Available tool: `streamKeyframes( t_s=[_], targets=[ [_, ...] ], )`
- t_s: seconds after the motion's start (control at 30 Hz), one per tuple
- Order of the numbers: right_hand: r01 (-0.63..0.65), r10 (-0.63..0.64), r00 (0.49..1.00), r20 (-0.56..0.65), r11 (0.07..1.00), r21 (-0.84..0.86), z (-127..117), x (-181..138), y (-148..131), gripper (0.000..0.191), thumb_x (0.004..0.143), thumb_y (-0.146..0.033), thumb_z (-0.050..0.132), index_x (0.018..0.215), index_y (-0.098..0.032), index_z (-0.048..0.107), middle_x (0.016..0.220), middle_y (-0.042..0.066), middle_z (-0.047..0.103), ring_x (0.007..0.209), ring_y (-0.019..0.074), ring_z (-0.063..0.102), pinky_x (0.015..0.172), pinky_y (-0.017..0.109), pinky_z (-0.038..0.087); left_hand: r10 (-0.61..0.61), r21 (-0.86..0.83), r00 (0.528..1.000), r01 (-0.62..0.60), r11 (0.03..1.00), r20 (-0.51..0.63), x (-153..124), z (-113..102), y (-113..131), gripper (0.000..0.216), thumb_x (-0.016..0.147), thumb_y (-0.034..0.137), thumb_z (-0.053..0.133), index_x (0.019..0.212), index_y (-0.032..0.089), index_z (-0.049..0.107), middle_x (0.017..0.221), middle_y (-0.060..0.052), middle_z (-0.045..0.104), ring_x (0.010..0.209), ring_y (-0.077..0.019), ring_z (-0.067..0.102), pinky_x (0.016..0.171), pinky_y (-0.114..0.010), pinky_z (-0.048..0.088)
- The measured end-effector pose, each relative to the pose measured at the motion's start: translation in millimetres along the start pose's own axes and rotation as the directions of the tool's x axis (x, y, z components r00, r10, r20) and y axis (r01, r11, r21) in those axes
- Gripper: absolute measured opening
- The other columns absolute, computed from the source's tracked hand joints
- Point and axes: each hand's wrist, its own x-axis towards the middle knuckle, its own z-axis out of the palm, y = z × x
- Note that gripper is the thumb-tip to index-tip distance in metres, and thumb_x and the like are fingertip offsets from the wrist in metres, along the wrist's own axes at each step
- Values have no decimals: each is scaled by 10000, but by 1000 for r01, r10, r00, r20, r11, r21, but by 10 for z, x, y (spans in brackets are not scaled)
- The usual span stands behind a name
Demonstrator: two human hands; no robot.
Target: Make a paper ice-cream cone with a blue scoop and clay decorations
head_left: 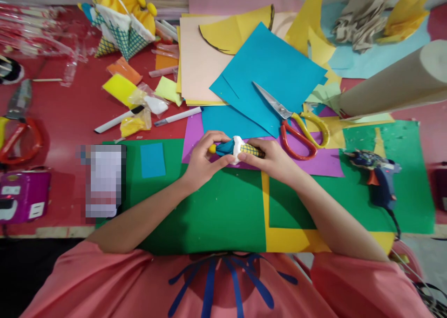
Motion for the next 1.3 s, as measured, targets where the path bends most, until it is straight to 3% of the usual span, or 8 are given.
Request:
streamKeyframes(
  t_s=[0.4,0.7,0.93,1.07,1.3],
  targets=[
    [17,-16,1000,26,1000,-16,-15,18,43,463,873,-594,519,800,-140,574,638,-25,446,573,99,389,532,271,228,-101,-44,994,99,994,-36,48,24,-30,402,742,534,729,984,228,632,1003,-46,640,972,-177,623,816,-300,534],
    [68,-75,995,59,991,112,-94,19,87,324,948,-432,439,770,-171,513,663,-29,458,611,107,416,578,262,295,-102,-91,991,95,991,-83,74,-4,-67,371,729,526,747,953,243,665,1008,-39,675,1001,-184,646,856,-311,535],
    [126,-128,990,63,991,40,-89,14,73,282,921,-380,478,984,-135,602,796,33,602,692,143,504,622,270,333,-82,-62,992,76,995,-96,71,-19,-11,218,815,420,700,950,249,689,996,-28,697,1013,-170,650,917,-327,521],
    [96,-96,994,60,995,-8,-66,-7,35,382,918,-477,485,917,-127,639,732,26,592,613,121,461,573,270,282,-18,-40,995,14,999,-102,57,-4,41,165,813,374,711,906,240,681,961,-29,693,991,-163,650,893,-318,525],
    [18,-15,999,32,996,-86,-12,-23,-12,493,788,-642,605,772,-149,587,663,-6,504,600,107,420,550,264,232,66,6,997,-66,998,-40,14,-5,59,135,829,311,700,934,240,654,977,-33,674,1006,-159,638,906,-326,521]
  ],
)
